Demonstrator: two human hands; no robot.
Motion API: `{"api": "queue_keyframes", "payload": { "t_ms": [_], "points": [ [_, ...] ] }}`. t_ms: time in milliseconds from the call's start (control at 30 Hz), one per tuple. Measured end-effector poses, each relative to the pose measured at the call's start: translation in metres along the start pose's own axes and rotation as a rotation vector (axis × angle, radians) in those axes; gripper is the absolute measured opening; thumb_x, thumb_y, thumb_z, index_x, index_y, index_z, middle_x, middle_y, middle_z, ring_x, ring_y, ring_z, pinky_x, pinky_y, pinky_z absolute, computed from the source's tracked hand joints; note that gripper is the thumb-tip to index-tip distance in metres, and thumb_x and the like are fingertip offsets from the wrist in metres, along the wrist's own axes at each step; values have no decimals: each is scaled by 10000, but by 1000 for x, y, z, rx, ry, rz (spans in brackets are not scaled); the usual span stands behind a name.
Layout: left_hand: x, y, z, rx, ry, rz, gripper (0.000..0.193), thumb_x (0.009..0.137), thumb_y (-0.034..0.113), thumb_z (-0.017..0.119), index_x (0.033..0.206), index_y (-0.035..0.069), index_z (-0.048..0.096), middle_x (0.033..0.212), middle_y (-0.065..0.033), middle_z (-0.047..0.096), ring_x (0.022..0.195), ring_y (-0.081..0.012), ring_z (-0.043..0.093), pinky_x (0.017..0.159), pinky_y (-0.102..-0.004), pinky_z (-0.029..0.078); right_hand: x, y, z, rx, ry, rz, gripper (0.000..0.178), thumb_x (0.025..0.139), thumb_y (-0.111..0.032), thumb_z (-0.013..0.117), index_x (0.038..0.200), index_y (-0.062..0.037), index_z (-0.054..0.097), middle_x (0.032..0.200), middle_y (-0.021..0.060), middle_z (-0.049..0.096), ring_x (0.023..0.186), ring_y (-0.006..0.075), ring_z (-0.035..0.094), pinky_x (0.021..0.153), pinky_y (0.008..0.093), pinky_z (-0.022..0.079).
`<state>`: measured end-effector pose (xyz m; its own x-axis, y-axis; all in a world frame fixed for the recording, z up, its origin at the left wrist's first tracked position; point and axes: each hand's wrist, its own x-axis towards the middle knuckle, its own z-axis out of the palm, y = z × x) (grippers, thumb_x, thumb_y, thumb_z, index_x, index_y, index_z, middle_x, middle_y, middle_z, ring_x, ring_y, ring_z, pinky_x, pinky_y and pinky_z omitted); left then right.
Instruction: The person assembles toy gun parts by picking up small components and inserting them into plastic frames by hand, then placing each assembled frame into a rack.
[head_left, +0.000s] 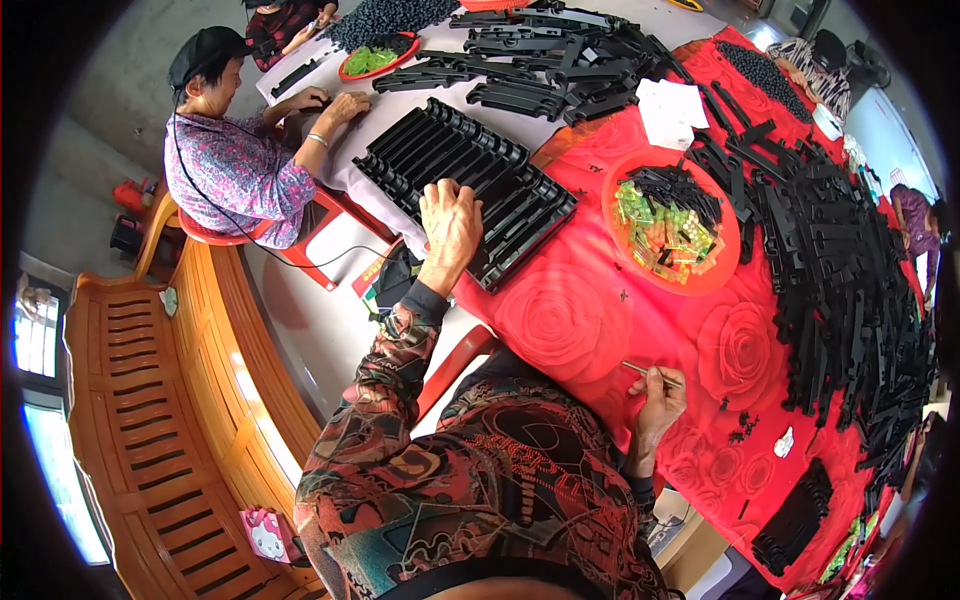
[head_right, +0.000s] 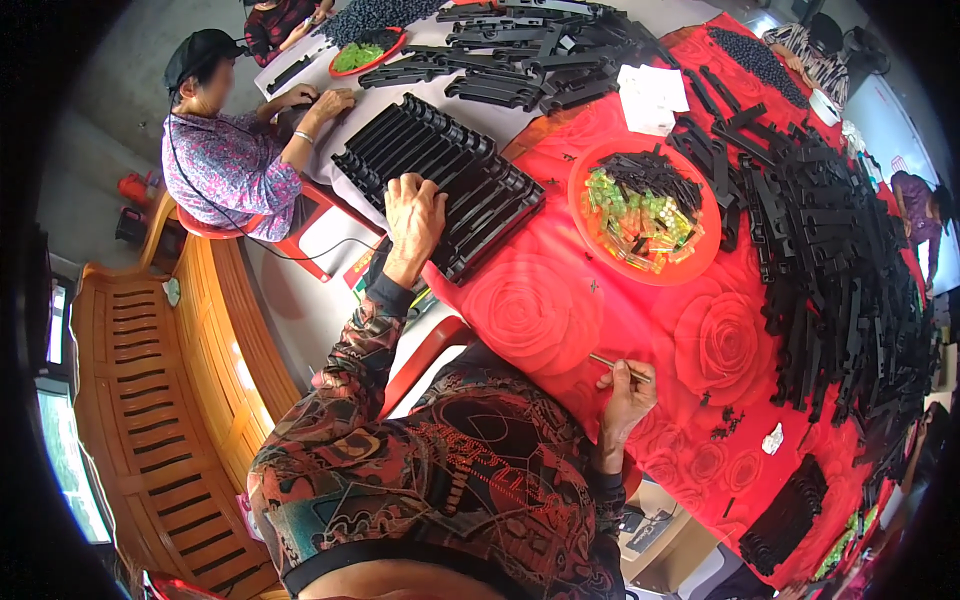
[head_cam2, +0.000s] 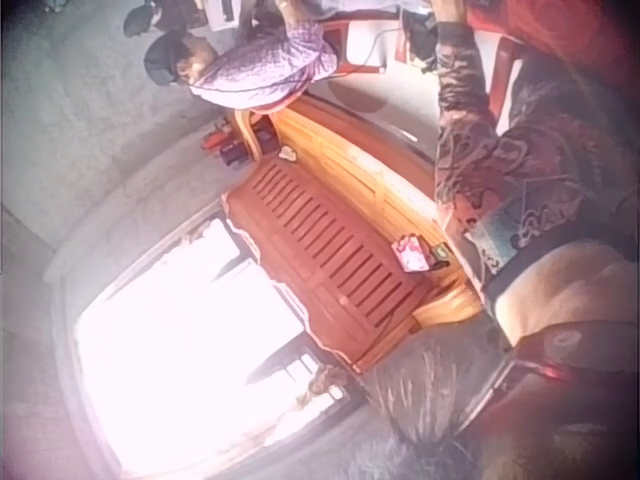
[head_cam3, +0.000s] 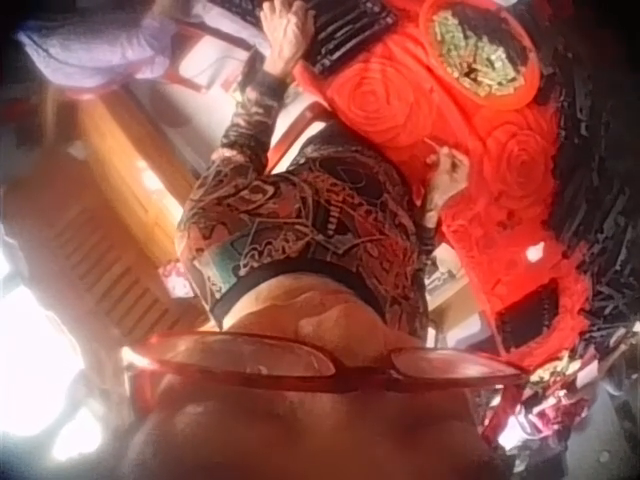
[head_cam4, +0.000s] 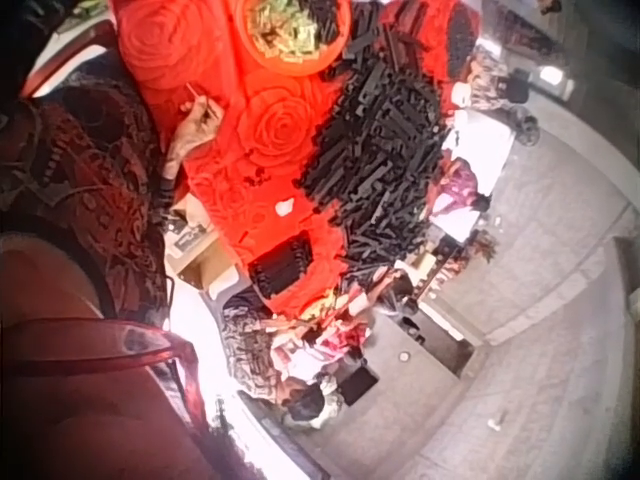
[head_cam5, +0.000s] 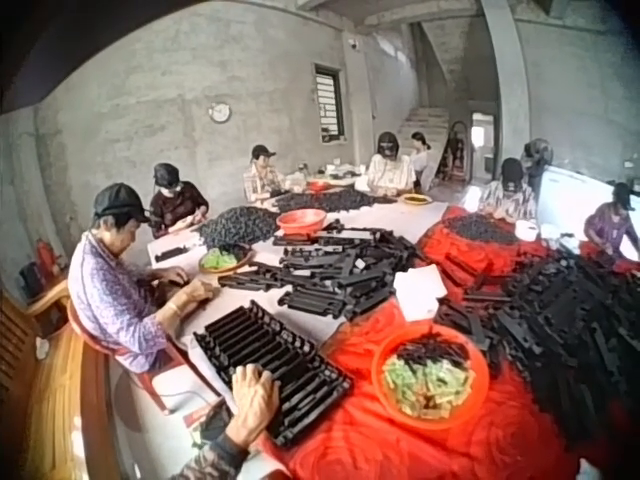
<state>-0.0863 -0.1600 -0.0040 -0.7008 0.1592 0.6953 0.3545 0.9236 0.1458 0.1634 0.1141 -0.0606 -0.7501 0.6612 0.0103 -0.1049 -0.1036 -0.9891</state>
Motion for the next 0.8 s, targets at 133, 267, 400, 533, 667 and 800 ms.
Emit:
{"api": "queue_keyframes", "payload": {
  "t_ms": [133,267,400,533,667,800],
  "points": [
    [4,9,4,-3,2,38,188,644,122,713,761,73,575,890,-97,509,856,-284,464,722,-393,380,-1,0,-4,-3,52,7,68,864,-52,595,869,-9,543,644,60,578,520,114,539,518,247,481],
    [1,0,3,80,-12,49,201,653,148,716,789,76,587,930,-105,539,877,-300,490,733,-413,406,-1,-2,0,29,67,15,76,861,-47,609,867,-6,545,639,48,572,522,101,543,498,236,480],
    [4,2,-5,121,-45,56,221,691,187,714,840,80,592,942,-108,556,885,-308,505,747,-423,415,-1,1,-1,54,61,24,82,863,-59,622,848,-16,554,640,28,570,524,82,544,482,223,477],
    [3,27,-15,78,19,86,288,762,222,697,975,56,596,1008,-107,565,915,-307,515,781,-416,412,-3,1,-3,90,125,22,97,879,-84,607,853,-24,536,684,38,591,525,80,540,471,210,466],
    [-13,91,-30,-308,-29,260,157,760,100,688,885,64,599,868,-93,589,810,-287,536,747,-389,438,5,-5,-10,143,109,17,172,938,-171,494,830,-38,503,718,72,613,517,104,546,484,239,471],
    [-54,132,6,-460,-179,373,181,783,215,670,801,44,617,765,-144,592,719,-338,563,694,-429,464,19,-20,-19,173,76,24,233,944,-219,425,807,-43,492,745,90,624,527,117,554,498,262,473]
  ]
}}
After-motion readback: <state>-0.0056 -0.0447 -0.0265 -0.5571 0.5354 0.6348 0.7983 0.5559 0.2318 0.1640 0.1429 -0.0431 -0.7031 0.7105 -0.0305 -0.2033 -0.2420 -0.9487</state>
